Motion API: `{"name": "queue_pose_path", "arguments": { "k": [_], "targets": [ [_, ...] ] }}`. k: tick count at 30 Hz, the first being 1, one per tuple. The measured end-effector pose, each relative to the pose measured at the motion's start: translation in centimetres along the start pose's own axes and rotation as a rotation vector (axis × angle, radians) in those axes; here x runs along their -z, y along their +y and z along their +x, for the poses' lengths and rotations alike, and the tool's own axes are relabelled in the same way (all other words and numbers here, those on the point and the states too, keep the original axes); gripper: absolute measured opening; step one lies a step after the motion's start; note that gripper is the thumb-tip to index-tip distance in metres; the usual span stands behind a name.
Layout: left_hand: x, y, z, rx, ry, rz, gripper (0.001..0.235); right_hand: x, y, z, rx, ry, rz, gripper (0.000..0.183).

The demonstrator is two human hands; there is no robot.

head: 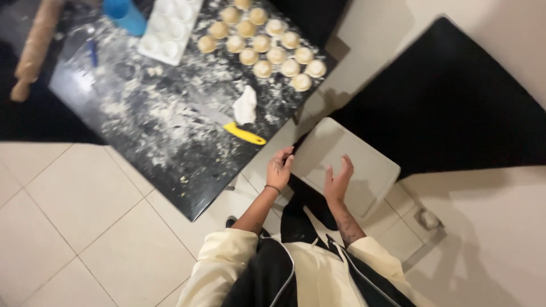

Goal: The person wipes small pastries with a cloth, trims them with a knife, and places them into a container before setting a lid on top.

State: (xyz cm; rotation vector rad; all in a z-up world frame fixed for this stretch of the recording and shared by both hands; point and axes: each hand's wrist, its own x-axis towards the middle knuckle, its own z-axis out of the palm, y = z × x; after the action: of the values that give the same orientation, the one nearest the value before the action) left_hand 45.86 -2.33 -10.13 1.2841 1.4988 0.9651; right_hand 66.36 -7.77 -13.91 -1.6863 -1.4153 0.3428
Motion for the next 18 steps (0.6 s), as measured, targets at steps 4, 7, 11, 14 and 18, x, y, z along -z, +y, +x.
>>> {"name": "queue_pose_path", "arguments": {
  "k": [4,7,11,14,18],
  "targets": [
    [7.0,0.9,-2.0,-0.02,0.051,-0.143,0.026,-3.3,-8.9,0.1,0.021,-0.053,0.095,0.054],
    [13.7,0.1,-4.7,-0.046,0.097,-0.219,0.03,-5.9,-16.3,-2.3,0.076,-0.055,0.117,0.047],
    [23.8,-2.2,-8.3,0.025,0.137,-0.297,0.031,-10.2,-25.8,-6.9,0.051,-0.11,0.281,0.04],
    [31.1,-4.4,-11.0,0.019,0.164,-0.345,0.032,-13.8,-32.4,-10.9,0.031,-0.16,0.337,0.038],
    [39.6,-3.5,-14.7,0.051,0.223,-0.224,0.034,-18.0,-39.3,-14.5,0.045,-0.215,0.463,0.038]
  ]
}}
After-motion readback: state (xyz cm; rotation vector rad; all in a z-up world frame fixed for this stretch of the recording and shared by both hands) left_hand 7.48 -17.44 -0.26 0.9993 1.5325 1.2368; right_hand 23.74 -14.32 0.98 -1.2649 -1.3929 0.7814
